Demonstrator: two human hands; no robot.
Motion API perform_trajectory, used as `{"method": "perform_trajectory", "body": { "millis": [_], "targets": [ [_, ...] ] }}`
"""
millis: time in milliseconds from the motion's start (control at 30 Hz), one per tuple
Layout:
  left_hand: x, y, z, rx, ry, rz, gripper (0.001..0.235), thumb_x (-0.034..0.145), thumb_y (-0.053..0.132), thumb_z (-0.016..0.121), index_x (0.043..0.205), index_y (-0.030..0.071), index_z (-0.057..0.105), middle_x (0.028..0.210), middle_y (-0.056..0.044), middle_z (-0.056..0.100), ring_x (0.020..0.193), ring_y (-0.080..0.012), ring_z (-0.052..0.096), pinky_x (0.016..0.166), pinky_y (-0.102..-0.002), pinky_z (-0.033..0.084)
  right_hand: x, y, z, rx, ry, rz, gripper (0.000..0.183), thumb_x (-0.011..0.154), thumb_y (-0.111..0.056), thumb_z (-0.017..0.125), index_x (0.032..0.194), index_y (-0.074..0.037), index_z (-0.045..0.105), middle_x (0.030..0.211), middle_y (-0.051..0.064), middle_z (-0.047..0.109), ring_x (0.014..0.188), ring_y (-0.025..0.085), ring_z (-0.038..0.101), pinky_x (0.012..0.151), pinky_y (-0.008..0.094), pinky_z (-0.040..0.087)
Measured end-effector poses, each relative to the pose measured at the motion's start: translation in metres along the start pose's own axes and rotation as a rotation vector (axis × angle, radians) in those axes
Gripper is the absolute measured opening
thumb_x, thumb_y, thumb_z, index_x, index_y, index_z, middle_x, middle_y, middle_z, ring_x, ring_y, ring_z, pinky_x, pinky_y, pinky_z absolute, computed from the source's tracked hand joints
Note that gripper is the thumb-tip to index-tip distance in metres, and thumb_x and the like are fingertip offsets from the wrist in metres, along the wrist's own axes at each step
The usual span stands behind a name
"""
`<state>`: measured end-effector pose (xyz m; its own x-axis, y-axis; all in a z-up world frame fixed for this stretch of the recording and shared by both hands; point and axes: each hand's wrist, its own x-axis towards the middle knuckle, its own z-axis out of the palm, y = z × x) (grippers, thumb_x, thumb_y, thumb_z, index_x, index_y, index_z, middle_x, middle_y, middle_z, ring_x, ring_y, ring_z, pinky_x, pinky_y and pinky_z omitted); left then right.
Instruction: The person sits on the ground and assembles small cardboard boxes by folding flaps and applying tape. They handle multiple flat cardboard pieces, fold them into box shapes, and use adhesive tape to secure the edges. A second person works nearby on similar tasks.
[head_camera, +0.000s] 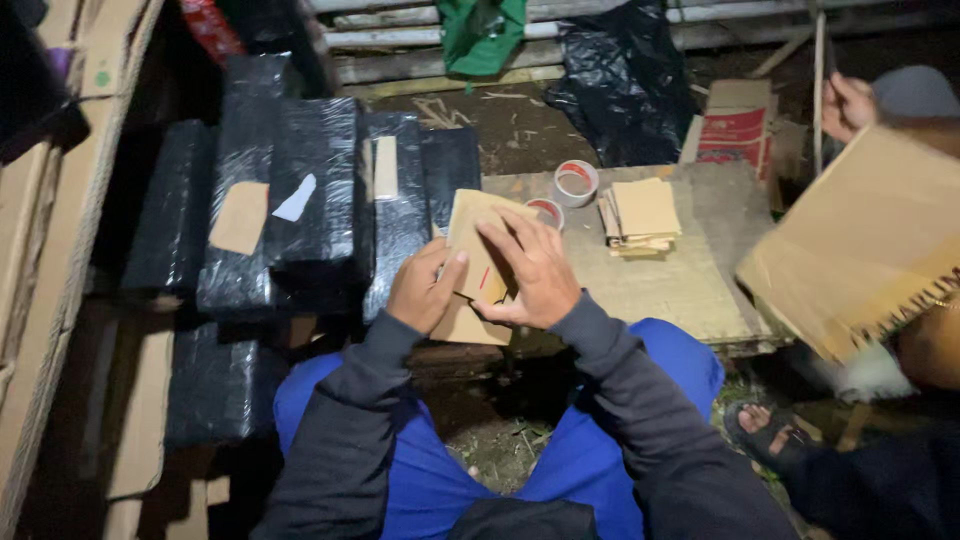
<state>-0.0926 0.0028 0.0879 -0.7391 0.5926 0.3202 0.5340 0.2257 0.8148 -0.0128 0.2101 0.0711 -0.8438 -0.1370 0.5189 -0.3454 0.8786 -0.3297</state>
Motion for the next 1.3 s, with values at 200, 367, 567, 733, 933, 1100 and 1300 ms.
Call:
{"method": "perform_trajectory", "body": {
  "millis": [200,367,567,733,933,1100,1300],
  "targets": [
    [-0.001,-0.006,0.0,-0.125,0.045,0.048,0.035,0.115,0.019,0.046,0.103,0.005,0.076,0.098,-0.012,0.069,0.095,-0.0259,0.068,0.089,-0.036,0.051,-0.009,0.067,-0.02,1.821,0.14,0.351,0.11,0.08,-0.069,0.07,0.16,-0.002,0.034,0.161,0.029,0.04,0.146,0.042,0.046,0.117,0.054,0.042],
    [0.005,-0.006,0.005,-0.004,0.128,-0.021,0.017,0.092,0.009,0.068,0.107,0.003,0.074,0.098,-0.013,0.067,0.087,-0.0248,0.069,0.076,-0.033,0.053,-0.047,0.131,-0.05,2.116,0.199,0.34,0.107,0.084,-0.067,0.062,0.164,-0.004,0.03,0.162,0.029,0.04,0.143,0.042,0.047,0.117,0.06,0.04],
    [0.004,-0.008,0.003,-0.006,0.108,-0.035,0.02,0.091,0.006,0.066,0.109,0.003,0.074,0.096,-0.013,0.066,0.087,-0.0258,0.069,0.076,-0.034,0.054,-0.096,0.24,-0.029,1.55,0.694,0.923,0.063,0.098,-0.032,0.067,0.15,-0.002,0.045,0.138,0.016,0.062,0.121,0.033,0.064,0.102,0.052,0.053],
    [0.002,-0.009,0.003,0.011,0.098,0.001,0.021,0.092,0.003,0.062,0.11,0.003,0.073,0.096,-0.013,0.065,0.088,-0.0276,0.067,0.078,-0.035,0.053,-0.127,0.295,0.011,0.645,0.796,1.368,0.046,0.088,-0.018,0.073,0.127,-0.011,0.05,0.11,0.009,0.065,0.091,0.023,0.067,0.065,0.042,0.048],
    [-0.001,-0.009,0.0,0.012,0.113,0.041,0.021,0.092,0.003,0.063,0.111,0.002,0.072,0.097,-0.014,0.064,0.091,-0.0289,0.067,0.081,-0.036,0.053,-0.128,0.302,0.039,0.679,0.826,0.972,0.044,0.087,-0.006,0.081,0.117,-0.007,0.049,0.099,0.014,0.067,0.076,0.02,0.065,0.058,0.034,0.051],
    [-0.001,-0.012,0.0,0.028,0.089,0.017,0.022,0.093,0.004,0.064,0.113,0.002,0.072,0.095,-0.014,0.063,0.091,-0.0298,0.067,0.08,-0.038,0.053,-0.124,0.306,0.046,0.603,0.771,0.808,0.04,0.09,-0.012,0.089,0.108,-0.006,0.055,0.101,0.013,0.069,0.085,0.019,0.069,0.073,0.031,0.056],
    [-0.002,-0.021,0.001,0.013,0.172,0.153,0.038,0.092,0.002,0.069,0.129,0.003,0.061,0.114,-0.015,0.066,0.104,-0.0288,0.067,0.085,-0.038,0.055,-0.109,0.259,0.024,-0.388,0.535,0.92,0.05,0.066,-0.029,0.098,0.097,-0.011,0.064,0.096,0.012,0.065,0.09,0.029,0.062,0.081,0.043,0.05]
  ]
}}
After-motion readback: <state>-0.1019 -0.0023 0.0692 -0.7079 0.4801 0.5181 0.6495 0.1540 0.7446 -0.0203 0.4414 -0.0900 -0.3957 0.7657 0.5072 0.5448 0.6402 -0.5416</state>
